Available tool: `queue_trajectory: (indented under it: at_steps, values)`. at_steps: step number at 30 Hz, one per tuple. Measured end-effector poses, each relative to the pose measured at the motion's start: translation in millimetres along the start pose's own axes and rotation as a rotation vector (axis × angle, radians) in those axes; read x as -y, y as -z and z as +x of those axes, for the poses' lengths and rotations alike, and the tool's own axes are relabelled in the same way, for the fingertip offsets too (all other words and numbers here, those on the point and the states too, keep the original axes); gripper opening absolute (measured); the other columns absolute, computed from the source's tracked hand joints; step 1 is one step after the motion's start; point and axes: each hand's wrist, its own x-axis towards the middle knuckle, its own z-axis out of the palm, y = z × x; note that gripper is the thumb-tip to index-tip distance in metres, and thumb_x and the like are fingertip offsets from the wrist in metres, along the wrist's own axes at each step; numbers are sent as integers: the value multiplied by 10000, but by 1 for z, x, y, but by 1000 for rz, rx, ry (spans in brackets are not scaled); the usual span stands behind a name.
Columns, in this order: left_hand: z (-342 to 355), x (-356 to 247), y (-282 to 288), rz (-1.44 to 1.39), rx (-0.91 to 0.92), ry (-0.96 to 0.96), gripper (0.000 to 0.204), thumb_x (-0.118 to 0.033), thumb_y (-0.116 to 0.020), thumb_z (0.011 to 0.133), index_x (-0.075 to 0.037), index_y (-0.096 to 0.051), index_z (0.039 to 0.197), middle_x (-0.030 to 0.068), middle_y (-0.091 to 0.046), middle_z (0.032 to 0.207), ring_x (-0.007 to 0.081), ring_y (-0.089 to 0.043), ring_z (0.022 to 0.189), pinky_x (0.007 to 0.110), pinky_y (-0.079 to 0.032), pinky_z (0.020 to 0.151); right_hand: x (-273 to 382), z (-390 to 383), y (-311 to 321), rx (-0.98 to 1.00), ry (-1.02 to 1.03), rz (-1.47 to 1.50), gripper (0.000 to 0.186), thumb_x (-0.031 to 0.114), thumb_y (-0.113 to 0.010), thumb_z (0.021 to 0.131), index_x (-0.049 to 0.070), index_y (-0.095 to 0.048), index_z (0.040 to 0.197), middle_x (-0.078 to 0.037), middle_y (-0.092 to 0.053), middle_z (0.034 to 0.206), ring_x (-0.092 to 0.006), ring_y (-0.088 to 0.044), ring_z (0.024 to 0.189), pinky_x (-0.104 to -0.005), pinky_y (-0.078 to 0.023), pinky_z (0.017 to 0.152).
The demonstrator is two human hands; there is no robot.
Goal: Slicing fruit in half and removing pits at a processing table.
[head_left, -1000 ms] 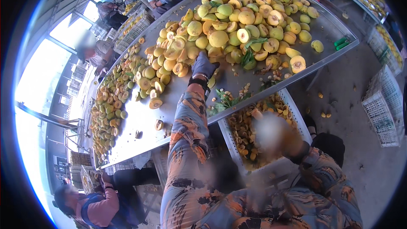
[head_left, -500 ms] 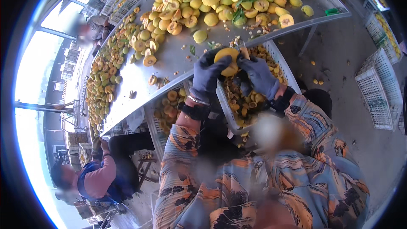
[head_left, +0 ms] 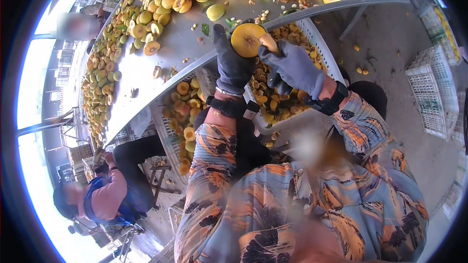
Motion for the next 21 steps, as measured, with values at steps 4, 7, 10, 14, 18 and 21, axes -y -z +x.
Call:
queue_trajectory:
  at_steps: [4,7,10,14,18,21]
  values:
    - [-4,8,-4,240,-33,-77,459,-328,-620,947,-1,-546,1261,88,-632,1130,185,-628,1003,320,-499,906,6,1,0,54,-25,-214,319,276,-591,946,0,-600,1106,-104,-660,624,-170,-629,425,-284,-482,368]
    - [-5,9,-11,582,-82,-149,506,6,-781,746,24,-569,1206,77,-658,1018,152,-648,877,284,-543,777,8,1,1,73,-44,-328,325,279,-567,956,-19,-593,1081,-102,-661,629,-176,-634,435,-288,-483,368]
    - [-4,13,-10,749,-137,-201,511,26,-795,713,34,-577,1174,78,-663,1000,147,-651,856,289,-554,768,15,-6,-2,119,-57,-338,344,279,-546,963,-45,-572,1073,-109,-666,635,-179,-637,442,-293,-487,373]
    - [-5,13,-15,750,-180,-162,508,50,-788,698,44,-575,1160,81,-671,977,140,-654,826,283,-564,747,16,-6,-5,139,-111,-414,362,274,-528,971,-58,-544,1115,-110,-677,655,-178,-635,441,-294,-495,384]
    - [-7,12,-15,675,-144,-171,492,44,-787,699,43,-585,1148,84,-674,966,135,-653,821,276,-569,742,11,-6,-6,147,-97,-437,359,272,-523,976,-54,-546,1123,-109,-681,664,-178,-634,439,-294,-495,385]
    - [-9,10,-15,700,-135,-199,485,38,-789,701,42,-592,1144,85,-674,963,133,-653,825,276,-569,749,11,-6,-7,155,-103,-430,352,268,-526,975,-54,-548,1115,-111,-680,664,-180,-635,440,-294,-500,386]
